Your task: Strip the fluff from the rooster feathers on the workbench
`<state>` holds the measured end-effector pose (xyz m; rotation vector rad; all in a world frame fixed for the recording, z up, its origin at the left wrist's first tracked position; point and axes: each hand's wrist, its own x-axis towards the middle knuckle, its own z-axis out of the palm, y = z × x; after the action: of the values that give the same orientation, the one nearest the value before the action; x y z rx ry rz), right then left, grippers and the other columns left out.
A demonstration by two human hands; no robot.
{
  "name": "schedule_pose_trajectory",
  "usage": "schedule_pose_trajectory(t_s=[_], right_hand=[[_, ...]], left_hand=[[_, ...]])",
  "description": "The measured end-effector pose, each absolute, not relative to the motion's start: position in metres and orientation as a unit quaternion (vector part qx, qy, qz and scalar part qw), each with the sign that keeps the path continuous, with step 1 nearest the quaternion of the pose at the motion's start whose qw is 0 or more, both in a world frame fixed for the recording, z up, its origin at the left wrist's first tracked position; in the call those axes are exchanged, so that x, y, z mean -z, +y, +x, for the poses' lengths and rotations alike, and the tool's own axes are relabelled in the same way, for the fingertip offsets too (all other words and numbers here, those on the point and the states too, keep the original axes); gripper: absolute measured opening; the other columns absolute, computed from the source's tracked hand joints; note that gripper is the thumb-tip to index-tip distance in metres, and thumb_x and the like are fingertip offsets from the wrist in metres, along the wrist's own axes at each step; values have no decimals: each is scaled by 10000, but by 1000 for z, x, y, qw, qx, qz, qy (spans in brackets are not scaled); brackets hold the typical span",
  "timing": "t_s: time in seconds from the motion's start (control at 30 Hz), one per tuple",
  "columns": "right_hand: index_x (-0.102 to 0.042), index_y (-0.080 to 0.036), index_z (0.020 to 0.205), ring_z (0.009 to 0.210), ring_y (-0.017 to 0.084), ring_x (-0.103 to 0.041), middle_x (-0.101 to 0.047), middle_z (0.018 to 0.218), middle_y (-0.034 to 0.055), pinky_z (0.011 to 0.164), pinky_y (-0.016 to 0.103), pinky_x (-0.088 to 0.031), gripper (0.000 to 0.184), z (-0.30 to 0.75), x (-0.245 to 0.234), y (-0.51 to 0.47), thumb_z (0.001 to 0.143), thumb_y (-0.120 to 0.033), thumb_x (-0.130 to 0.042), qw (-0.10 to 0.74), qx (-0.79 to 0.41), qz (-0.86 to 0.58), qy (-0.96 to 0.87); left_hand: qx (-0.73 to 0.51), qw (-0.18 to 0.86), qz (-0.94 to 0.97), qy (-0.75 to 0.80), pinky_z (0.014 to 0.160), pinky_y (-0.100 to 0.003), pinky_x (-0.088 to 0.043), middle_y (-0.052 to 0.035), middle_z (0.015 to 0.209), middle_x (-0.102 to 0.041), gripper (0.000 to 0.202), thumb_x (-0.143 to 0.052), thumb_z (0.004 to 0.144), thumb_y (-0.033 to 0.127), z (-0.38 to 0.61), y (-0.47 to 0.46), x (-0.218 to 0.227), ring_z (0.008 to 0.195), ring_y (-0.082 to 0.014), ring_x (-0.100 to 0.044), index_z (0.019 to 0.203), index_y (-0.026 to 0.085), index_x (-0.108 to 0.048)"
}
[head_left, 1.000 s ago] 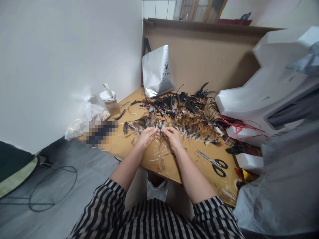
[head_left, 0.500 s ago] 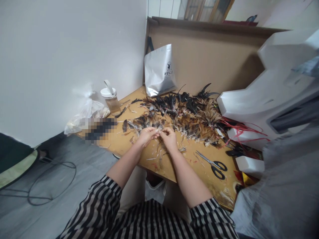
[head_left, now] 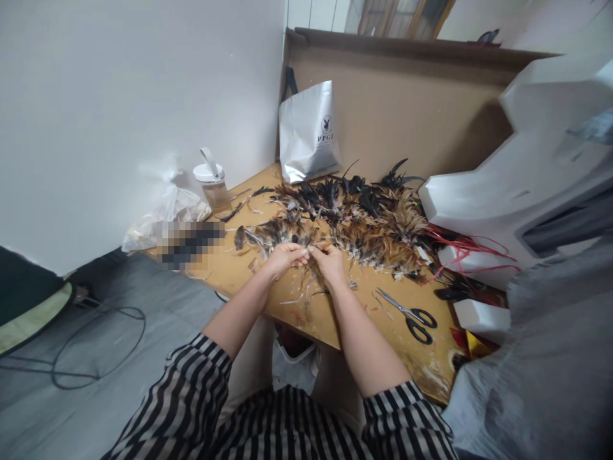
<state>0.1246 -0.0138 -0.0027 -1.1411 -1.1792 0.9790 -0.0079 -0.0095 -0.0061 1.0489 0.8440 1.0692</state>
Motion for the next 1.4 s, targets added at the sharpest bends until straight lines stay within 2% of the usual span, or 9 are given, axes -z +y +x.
schedule_pose_trajectory(t_s=[0.2,0.43,0.57,0.73,0.9,0.97,1.13,1.27,1.4], right_hand=[[-598,-140,697,606,110,-502,-593,659,6,616,239,-407,266,125,4,-12,570,-370,-635,584,-421,-480,-502],[-633,-133,726,621,120,-521,-628,706,33,615,231,-402,264,138,2,-7,624,-371,-582,562,-357,-505,-550],[-636,-139,666,589,118,-517,-624,655,21,588,220,-381,206,145,3,-5,637,-328,-559,434,-309,-527,-662],[-645,-176,667,571,107,-498,-612,627,-5,538,204,-318,173,143,-3,-4,653,-313,-540,272,-189,-589,-737],[-630,-182,649,567,106,-479,-600,639,15,520,208,-278,166,138,-3,-4,684,-309,-529,175,-125,-621,-754],[-619,-180,654,583,109,-476,-595,657,21,532,209,-282,173,139,-2,-5,712,-293,-502,185,-106,-617,-758],[-586,-169,681,701,121,-480,-561,761,31,629,211,-324,145,146,-4,-10,738,-239,-472,282,-60,-537,-793],[-570,-171,701,729,126,-472,-529,797,36,667,223,-340,142,147,-9,-16,755,-226,-451,324,-59,-494,-805],[-562,-174,702,735,130,-476,-525,788,33,675,231,-348,132,147,-11,-17,755,-218,-449,343,-70,-475,-808]], left_hand=[[-463,632,490,383,465,-183,-384,-46,582,-605,231,-689,593,317,-8,-10,6,473,-69,-517,657,103,-627],[-555,620,414,369,466,-164,-370,-33,621,-602,232,-695,587,300,-14,-4,3,492,-48,-496,683,104,-616],[-573,630,390,349,477,-156,-379,-29,629,-597,238,-703,579,289,-15,-2,2,503,-42,-496,688,97,-613],[-578,633,383,345,471,-148,-380,-29,630,-596,256,-704,578,297,-15,0,5,501,-39,-498,695,91,-608],[-578,635,382,341,489,-146,-396,-44,663,-610,276,-709,573,295,-16,0,6,530,-46,-520,729,89,-612],[-576,633,388,343,494,-145,-400,-53,672,-617,277,-708,576,291,-15,0,6,542,-51,-528,738,85,-619],[-565,625,404,356,512,-144,-414,-80,772,-644,283,-706,582,271,-13,-1,7,574,-57,-552,780,81,-636],[-534,628,426,373,515,-152,-419,-64,677,-640,275,-706,588,256,-12,-3,8,535,-58,-551,790,81,-638],[-529,633,428,369,564,-164,-444,-64,673,-643,239,-702,596,238,-11,-3,7,565,-68,-570,762,78,-639]])
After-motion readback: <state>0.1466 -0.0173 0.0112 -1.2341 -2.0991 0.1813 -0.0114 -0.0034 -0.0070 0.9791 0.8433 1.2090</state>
